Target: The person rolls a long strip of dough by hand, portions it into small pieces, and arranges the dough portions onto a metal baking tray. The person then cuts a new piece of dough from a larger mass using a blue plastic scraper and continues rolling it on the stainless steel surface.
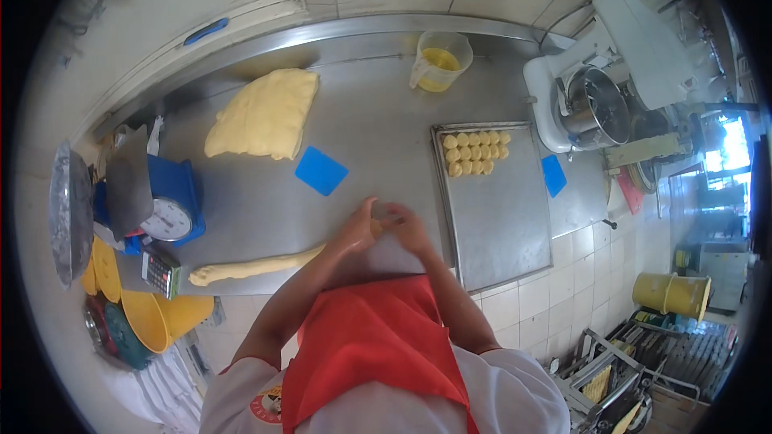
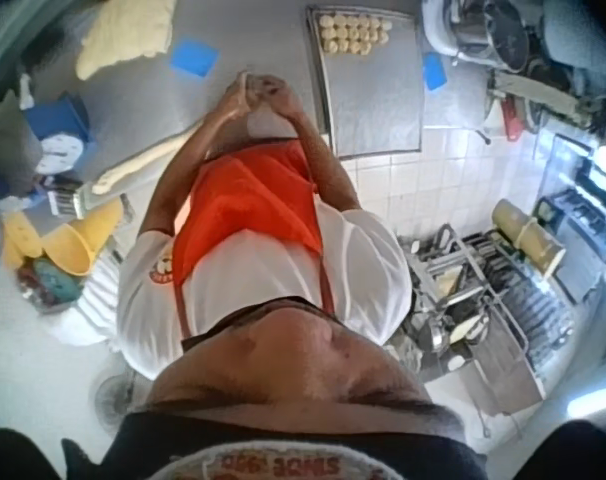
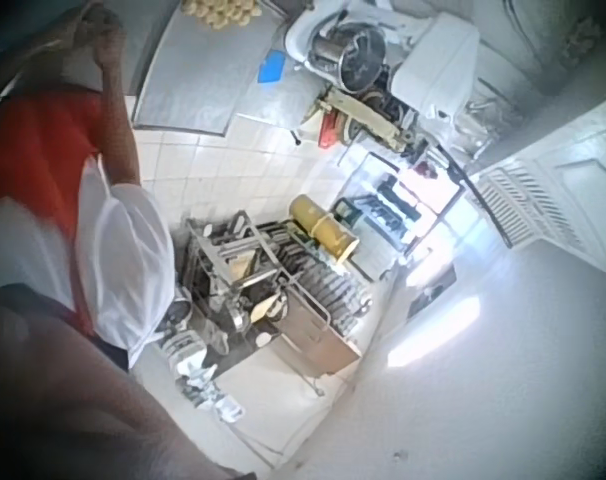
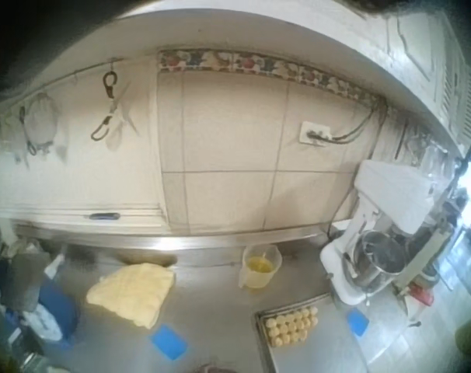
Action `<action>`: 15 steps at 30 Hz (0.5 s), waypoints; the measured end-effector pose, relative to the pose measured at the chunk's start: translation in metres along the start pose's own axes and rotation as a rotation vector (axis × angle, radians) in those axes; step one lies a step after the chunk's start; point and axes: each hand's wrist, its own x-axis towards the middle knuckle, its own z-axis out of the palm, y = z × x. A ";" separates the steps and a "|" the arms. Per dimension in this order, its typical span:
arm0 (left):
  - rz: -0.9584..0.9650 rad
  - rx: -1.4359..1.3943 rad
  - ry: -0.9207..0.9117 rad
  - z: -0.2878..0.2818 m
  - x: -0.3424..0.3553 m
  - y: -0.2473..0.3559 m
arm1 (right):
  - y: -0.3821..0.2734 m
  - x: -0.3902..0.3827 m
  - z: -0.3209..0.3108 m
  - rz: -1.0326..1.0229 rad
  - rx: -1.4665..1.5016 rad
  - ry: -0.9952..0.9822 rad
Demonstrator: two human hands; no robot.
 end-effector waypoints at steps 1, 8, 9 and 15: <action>0.029 -0.058 0.023 0.001 -0.001 -0.008 | -0.005 -0.005 0.014 -0.009 -0.053 -0.037; 0.125 0.249 -0.030 -0.013 -0.027 0.003 | -0.028 -0.028 0.062 -0.125 -0.305 0.236; 0.062 0.329 -0.056 -0.009 -0.027 0.002 | -0.033 -0.036 0.069 -0.220 -0.373 0.368; 0.126 0.412 -0.112 -0.009 -0.035 0.011 | -0.038 -0.042 0.071 0.069 -0.608 0.357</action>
